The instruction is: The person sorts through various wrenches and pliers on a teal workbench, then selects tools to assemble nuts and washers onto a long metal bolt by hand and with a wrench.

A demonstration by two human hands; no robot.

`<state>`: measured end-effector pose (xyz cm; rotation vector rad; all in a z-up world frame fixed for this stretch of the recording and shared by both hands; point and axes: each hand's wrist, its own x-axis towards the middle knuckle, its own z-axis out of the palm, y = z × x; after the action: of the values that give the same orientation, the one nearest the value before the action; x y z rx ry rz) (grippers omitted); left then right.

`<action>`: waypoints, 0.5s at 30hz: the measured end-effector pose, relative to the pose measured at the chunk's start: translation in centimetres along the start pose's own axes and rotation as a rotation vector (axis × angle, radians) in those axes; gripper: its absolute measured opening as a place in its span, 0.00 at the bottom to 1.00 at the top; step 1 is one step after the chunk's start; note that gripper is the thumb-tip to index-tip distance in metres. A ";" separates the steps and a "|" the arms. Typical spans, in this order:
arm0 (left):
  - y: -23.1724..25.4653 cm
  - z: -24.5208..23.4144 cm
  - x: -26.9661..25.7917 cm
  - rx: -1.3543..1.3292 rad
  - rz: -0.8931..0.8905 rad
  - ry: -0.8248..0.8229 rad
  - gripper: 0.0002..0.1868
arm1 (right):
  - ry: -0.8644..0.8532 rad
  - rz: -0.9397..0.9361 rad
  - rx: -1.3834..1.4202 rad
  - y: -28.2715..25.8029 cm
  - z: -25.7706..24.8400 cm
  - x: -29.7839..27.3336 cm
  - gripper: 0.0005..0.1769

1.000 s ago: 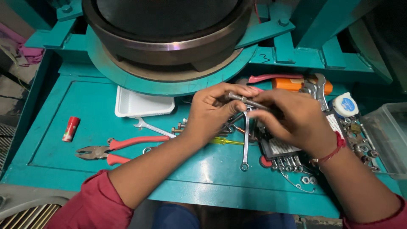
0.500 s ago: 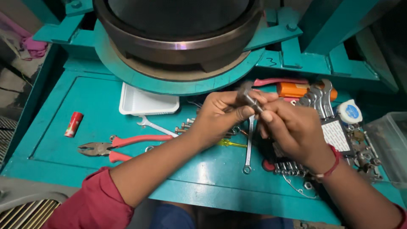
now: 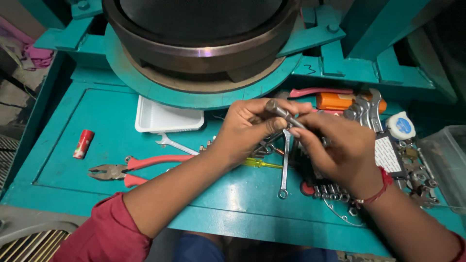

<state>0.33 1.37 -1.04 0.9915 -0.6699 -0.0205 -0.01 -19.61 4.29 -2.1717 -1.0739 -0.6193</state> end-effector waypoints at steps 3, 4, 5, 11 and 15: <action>0.3 0.0 -0.1 -0.009 0.005 -0.048 0.15 | -0.008 -0.034 -0.005 0.3 0.2 -0.5 0.09; 0.3 0.0 -0.1 -0.010 0.004 -0.061 0.15 | -0.022 -0.021 0.007 0.5 0.3 -0.8 0.09; 0.3 0.0 -0.1 -0.027 -0.009 -0.068 0.16 | -0.099 0.201 0.406 0.7 0.4 -1.1 0.10; -0.3 -0.4 -0.7 -0.117 -0.124 -0.148 0.15 | -0.286 0.513 1.227 1.1 0.8 -1.3 0.19; -0.7 -0.8 -0.1 -0.045 -0.079 0.001 0.15 | -0.163 0.278 0.854 0.7 0.8 -0.2 0.24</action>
<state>0.88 1.59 -1.92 0.9744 -0.6268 -0.1043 0.56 -19.42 3.39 -1.5697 -0.8658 0.1473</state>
